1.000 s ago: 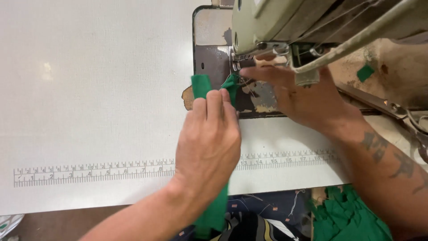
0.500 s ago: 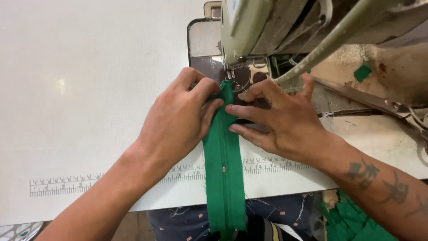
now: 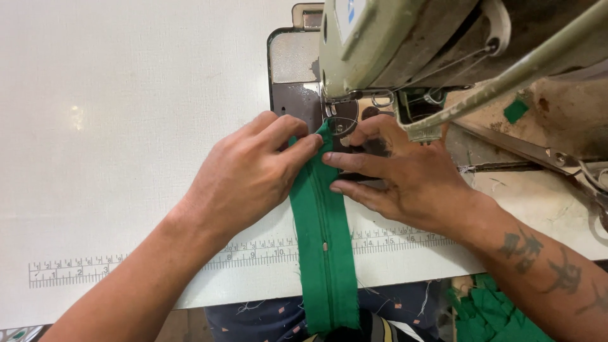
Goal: Inspecting a tote bag and sewing a zipper onto fabric strips using an industrial sewing machine.
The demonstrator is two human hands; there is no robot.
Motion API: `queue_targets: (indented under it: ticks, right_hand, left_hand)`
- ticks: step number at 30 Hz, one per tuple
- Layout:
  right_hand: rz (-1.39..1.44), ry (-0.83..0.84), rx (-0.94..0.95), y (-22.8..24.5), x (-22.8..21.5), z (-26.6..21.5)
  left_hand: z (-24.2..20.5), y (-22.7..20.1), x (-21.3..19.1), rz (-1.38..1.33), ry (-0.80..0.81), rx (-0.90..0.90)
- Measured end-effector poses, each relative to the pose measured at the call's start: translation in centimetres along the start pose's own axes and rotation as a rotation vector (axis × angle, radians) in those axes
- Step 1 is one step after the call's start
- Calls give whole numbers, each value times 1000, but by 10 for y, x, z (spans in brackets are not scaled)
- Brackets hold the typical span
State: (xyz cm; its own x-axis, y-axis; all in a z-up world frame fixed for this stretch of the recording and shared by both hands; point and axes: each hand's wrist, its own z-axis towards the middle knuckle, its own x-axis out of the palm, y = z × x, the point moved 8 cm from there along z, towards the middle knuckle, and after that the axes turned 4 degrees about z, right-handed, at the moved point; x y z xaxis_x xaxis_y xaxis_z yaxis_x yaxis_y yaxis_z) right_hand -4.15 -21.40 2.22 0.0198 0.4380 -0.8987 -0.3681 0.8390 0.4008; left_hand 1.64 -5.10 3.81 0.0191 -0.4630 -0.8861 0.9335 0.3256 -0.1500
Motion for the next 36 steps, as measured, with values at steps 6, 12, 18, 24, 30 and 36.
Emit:
queue_targets:
  ticks: [6, 12, 18, 24, 30, 36]
  right_hand:
    - [97, 26, 11, -3, 7, -1]
    - [-143, -65, 81, -5, 10, 4]
    - [-295, -189, -74, 6, 5, 4]
    - [-3, 360, 541, -22, 24, 11]
    - [-150, -91, 73, -9, 13, -4]
    - [-355, -168, -47, 1, 8, -10]
  left_hand:
    - [5, -5, -7, 119, -6, 88]
    - [6, -14, -9, 369, 32, 182]
    - [5, -12, -11, 214, 59, 163]
    - [-5, -10, -3, 259, 35, 221]
    - [0, -6, -8, 203, 48, 211]
    - [-11, -14, -2, 406, -4, 273]
